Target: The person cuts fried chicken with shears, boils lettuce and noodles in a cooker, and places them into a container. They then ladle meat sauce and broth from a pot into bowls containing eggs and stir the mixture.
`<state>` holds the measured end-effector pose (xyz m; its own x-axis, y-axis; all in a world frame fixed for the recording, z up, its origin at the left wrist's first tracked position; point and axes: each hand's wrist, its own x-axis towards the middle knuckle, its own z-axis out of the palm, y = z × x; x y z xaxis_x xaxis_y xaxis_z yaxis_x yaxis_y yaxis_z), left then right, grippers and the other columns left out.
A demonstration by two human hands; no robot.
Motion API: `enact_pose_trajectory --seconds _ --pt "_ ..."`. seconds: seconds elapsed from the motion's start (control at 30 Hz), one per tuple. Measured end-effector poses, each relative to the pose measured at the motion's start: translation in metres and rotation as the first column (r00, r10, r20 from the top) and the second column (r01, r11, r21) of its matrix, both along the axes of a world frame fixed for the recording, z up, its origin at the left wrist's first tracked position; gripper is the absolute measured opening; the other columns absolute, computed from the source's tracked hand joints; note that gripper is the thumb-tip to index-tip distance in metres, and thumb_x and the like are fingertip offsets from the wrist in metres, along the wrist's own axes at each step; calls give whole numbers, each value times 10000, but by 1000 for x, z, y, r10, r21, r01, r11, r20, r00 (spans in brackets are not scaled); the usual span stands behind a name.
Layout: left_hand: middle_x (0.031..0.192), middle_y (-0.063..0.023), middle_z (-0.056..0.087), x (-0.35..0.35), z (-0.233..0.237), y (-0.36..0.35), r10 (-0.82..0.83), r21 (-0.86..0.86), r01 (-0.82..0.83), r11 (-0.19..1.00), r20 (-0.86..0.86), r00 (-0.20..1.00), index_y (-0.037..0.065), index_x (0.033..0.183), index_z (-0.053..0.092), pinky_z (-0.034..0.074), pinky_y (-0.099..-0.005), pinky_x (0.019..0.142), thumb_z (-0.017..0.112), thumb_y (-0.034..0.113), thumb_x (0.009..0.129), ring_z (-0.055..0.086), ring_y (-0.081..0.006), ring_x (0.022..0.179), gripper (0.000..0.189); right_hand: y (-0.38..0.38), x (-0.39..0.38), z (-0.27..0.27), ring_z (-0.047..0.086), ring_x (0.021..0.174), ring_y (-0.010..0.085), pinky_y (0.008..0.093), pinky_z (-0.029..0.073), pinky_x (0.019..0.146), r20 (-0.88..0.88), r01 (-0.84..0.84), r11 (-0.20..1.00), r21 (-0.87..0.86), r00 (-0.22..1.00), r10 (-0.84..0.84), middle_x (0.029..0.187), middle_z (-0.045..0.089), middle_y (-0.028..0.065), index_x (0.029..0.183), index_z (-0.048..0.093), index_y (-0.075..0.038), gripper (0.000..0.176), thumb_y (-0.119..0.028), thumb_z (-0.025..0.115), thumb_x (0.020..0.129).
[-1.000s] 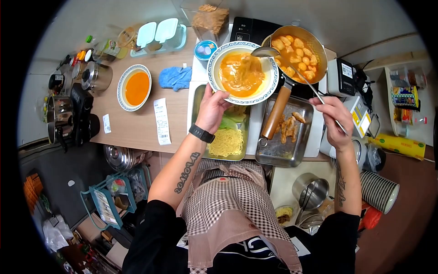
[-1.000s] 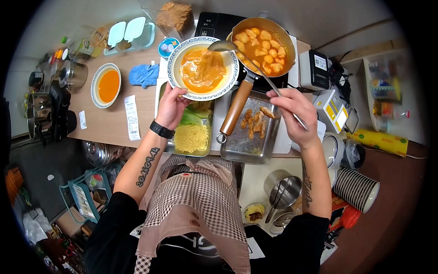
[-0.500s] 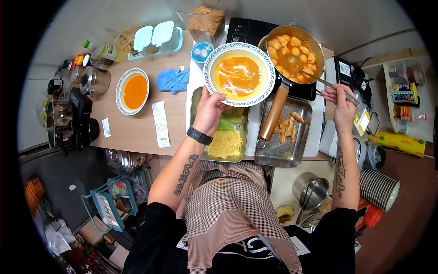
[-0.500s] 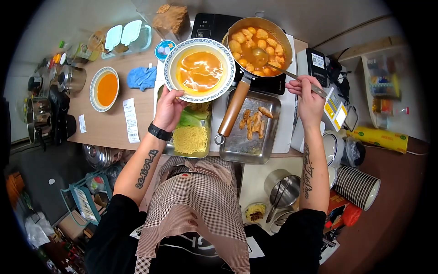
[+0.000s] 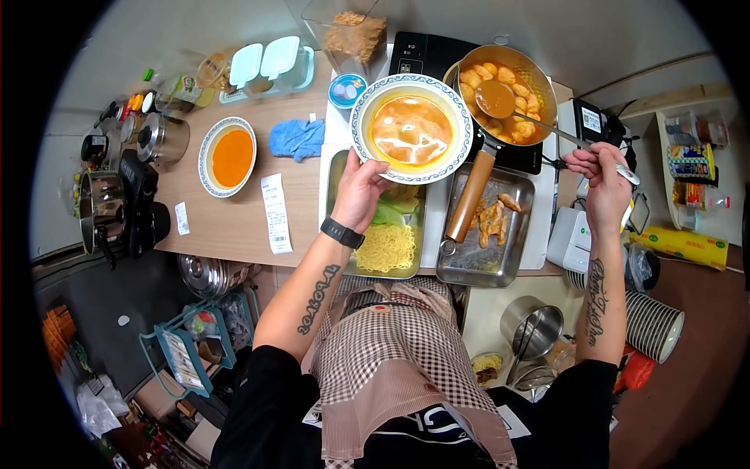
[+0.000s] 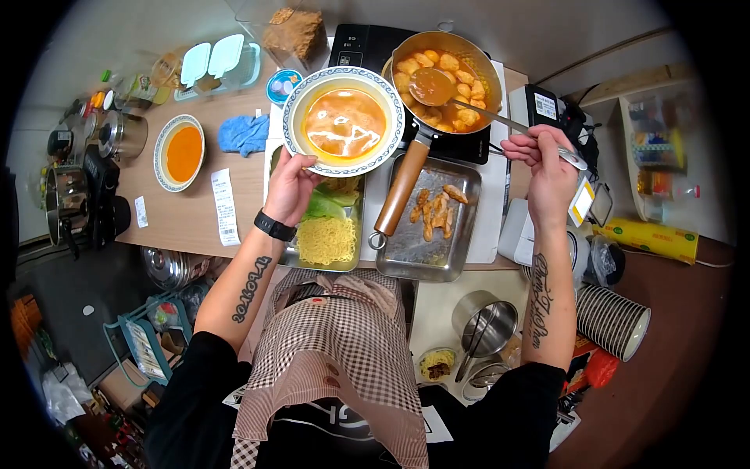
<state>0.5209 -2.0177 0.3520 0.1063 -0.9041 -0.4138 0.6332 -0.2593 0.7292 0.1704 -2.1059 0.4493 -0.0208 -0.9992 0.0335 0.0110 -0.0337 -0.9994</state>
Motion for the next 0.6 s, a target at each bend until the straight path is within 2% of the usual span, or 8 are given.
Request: enact_pose_trajectory --seconds 0.27,0.37,0.4,0.5,0.53,0.6 --pt "1170 -5 596 1 -2 0 -8 -12 8 1000 -10 1000 137 1335 427 451 -308 863 537 75 897 584 -105 957 456 12 35 13 704 851 264 340 575 795 -36 -176 984 -24 984 175 927 679 172 1047 579 37 221 -127 432 1032" --pt "1179 -3 593 1 2 0 -10 -13 9 1000 -14 1000 140 1337 426 450 -310 864 541 76 897 582 -107 964 459 19 42 1 698 896 268 340 566 830 -126 -284 949 -135 955 268 960 679 170 1066 578 54 210 -87 427 1028" --pt "1183 -2 591 1 2 0 -13 -14 13 1000 -15 1000 140 1338 425 451 -310 865 542 76 897 582 -108 967 461 23 44 2 692 924 272 337 555 840 -164 -316 931 -182 944 288 982 679 176 1040 604 64 153 6 477 974" --pt "1185 -1 589 3 -1 0 -19 -21 18 1000 -20 1000 142 1338 426 451 -312 869 547 77 897 578 -111 966 462 24 39 8 686 932 277 338 545 838 -538 -557 750 -357 779 322 988 677 188 997 629 65 147 79 521 899" --pt "1183 0 589 3 -1 0 -18 -17 18 1000 -18 1000 143 1338 427 451 -311 867 548 79 897 578 -110 965 462 28 38 10 681 923 280 338 537 831 -554 -552 749 -366 776 301 977 675 194 967 651 55 166 105 557 840" --pt "1179 2 591 3 -2 -1 -18 -13 18 1000 -13 1000 144 1337 429 450 -309 863 551 82 898 577 -109 962 460 31 31 10 680 918 280 335 535 833 -579 -527 741 -415 782 232 982 674 192 969 650 58 153 86 558 850"
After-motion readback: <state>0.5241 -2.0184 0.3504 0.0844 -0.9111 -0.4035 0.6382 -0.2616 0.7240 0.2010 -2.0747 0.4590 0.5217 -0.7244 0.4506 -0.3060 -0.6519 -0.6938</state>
